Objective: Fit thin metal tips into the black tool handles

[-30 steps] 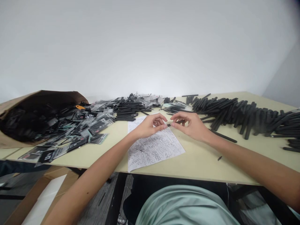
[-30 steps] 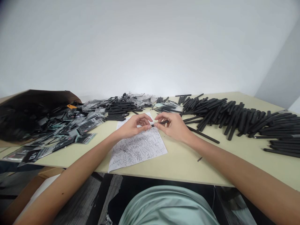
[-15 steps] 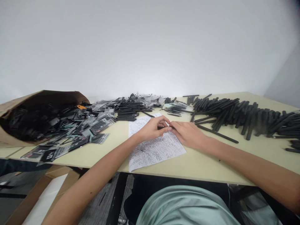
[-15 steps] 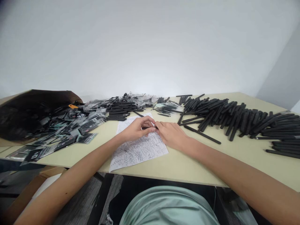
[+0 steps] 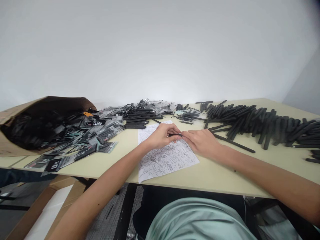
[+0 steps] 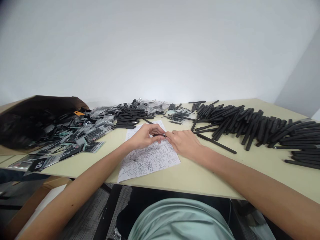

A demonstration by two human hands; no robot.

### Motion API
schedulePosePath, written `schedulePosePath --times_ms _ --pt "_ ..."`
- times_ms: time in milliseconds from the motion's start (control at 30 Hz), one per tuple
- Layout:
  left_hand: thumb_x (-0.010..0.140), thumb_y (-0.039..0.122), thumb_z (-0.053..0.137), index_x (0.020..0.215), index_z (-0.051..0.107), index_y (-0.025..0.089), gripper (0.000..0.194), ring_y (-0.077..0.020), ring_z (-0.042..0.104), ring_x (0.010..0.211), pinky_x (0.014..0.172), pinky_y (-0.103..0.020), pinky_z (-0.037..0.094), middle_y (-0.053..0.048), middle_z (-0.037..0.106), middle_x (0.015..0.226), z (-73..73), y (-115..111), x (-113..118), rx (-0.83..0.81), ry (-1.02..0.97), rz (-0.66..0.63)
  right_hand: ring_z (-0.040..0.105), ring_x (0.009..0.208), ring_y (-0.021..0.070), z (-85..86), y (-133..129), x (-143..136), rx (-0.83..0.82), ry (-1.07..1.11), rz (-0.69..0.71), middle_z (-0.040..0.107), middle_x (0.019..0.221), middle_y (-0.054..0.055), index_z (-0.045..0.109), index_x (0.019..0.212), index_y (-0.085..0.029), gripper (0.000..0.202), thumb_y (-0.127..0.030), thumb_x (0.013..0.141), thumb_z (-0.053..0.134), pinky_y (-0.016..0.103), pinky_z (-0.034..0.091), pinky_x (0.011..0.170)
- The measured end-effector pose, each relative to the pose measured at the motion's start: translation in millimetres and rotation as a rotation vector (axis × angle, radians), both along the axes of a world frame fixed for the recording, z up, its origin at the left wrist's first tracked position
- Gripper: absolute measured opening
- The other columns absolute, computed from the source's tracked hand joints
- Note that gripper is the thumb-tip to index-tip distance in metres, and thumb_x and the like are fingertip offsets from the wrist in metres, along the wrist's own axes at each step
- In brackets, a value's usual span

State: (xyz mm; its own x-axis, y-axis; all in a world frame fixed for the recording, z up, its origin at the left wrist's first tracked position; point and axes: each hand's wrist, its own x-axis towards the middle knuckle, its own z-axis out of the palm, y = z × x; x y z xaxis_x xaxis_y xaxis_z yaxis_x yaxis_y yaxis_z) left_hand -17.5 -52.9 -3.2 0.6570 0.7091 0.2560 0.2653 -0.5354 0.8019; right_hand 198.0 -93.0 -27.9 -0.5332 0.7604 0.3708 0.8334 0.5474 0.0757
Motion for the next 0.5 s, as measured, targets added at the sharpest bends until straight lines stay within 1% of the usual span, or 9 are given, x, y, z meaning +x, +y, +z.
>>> schedulePosePath --times_ms 267,367,500 --pt "0.082 0.024 0.079 0.091 0.067 0.009 0.021 -0.013 0.07 0.065 0.07 -0.028 0.058 -0.01 0.075 0.083 0.0 -0.2 -0.3 -0.027 -0.046 -0.014 0.057 0.065 0.0163 3.7 -3.9 -1.2 -0.017 0.032 -0.007 0.072 0.084 0.004 0.067 0.108 -0.022 0.04 -0.04 0.107 0.03 0.032 0.015 0.057" --pt "0.082 0.026 0.079 0.09 0.068 0.009 0.023 -0.0133 0.07 0.065 0.069 -0.028 0.058 -0.01 0.075 0.083 -0.1 0.4 -0.8 -0.038 -0.053 -0.011 0.057 0.063 0.0163 6.0 -3.9 -0.2 -0.016 0.026 -0.017 0.072 0.082 0.003 0.068 0.111 -0.025 0.042 -0.041 0.107 0.029 0.032 0.014 0.057" --pt "0.082 0.024 0.079 0.09 0.068 0.009 0.02 -0.0127 0.069 0.064 0.068 -0.027 0.058 -0.008 0.074 0.079 -1.1 1.5 -1.1 -0.022 -0.061 0.006 0.058 0.063 0.0172 7.9 -3.1 1.9 -0.012 0.02 -0.031 0.073 0.081 0.003 0.068 0.117 -0.03 0.043 -0.043 0.107 0.028 0.031 0.015 0.057"
